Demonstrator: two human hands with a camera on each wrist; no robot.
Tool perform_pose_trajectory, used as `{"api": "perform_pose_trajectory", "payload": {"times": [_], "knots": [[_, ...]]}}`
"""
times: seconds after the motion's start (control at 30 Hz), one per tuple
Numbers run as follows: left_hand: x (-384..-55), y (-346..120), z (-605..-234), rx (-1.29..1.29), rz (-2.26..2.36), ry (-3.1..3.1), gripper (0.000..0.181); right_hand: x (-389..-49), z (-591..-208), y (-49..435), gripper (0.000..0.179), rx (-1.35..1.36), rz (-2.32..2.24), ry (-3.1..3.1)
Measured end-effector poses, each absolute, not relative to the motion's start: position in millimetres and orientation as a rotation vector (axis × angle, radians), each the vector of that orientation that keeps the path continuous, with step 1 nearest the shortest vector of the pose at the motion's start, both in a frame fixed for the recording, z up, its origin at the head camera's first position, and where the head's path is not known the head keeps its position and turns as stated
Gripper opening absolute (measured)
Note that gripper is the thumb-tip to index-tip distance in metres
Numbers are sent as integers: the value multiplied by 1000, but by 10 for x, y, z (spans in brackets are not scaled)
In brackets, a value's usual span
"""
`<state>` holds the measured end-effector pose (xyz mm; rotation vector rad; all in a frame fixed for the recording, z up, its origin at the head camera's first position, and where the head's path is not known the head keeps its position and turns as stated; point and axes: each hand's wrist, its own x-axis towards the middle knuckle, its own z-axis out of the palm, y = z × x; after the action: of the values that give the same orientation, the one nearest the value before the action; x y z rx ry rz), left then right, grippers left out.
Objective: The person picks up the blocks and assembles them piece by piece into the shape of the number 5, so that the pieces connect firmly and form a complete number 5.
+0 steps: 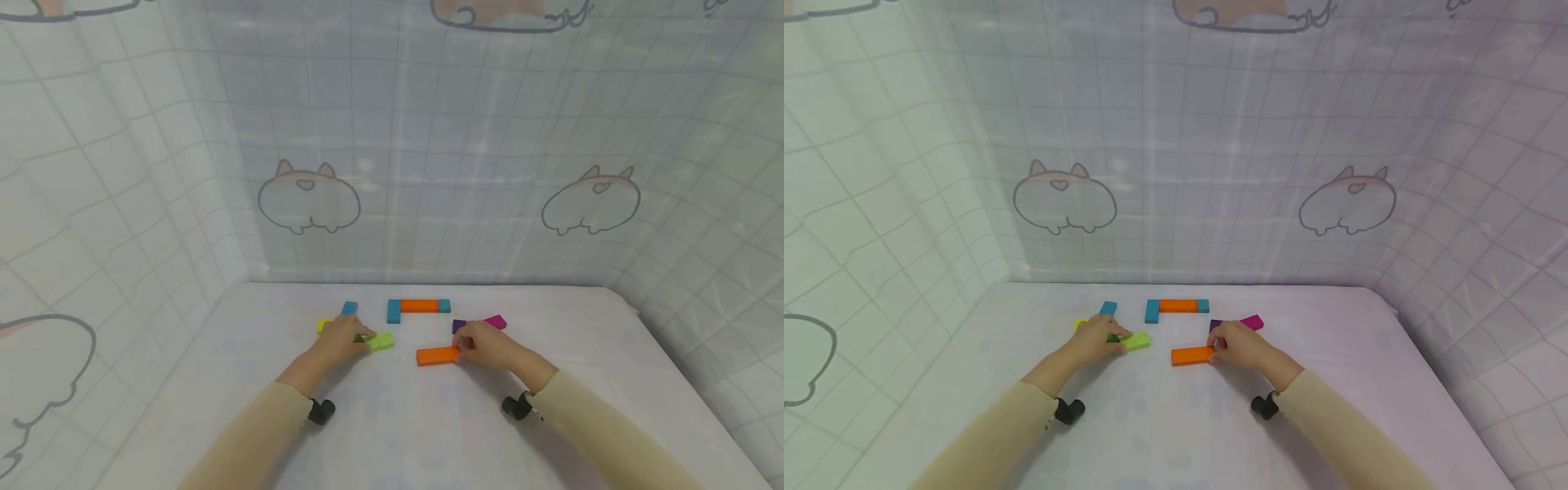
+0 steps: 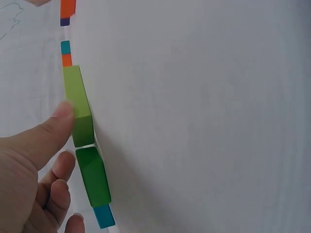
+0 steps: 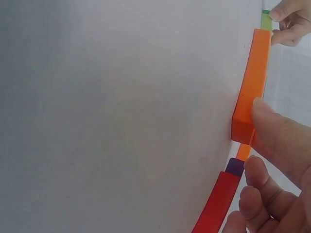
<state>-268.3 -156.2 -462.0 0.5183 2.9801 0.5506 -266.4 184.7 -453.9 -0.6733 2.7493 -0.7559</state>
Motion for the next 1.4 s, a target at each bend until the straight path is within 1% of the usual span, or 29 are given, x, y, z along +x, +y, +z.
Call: {"api": "perform_pose_trajectory", "payload": {"times": [0.37, 0.77, 0.93, 1.13, 1.27, 1.4], "knots": [[-2668, -1392, -4650, 451, 572, 3017, 32, -2755, -4568, 1761, 19, -614, -756, 2772], [-2619, -1154, -4592, 222, 480, 3092, 38, -2780, -4543, 1664, 17, -583, -749, 2778], [-2602, -1089, -4582, 180, 481, 3114, 37, -2783, -4526, 1642, 17, -578, -755, 2790], [-2592, -1058, -4592, 165, 509, 3110, 38, -2795, -4539, 1628, 17, -592, -745, 2798], [-2617, -1099, -4605, 205, 505, 3078, 46, -2785, -4540, 1642, 17, -605, -748, 2788], [-2686, -1176, -4591, 327, 484, 3001, 54, -2764, -4506, 1672, 19, -585, -766, 2779]]}}
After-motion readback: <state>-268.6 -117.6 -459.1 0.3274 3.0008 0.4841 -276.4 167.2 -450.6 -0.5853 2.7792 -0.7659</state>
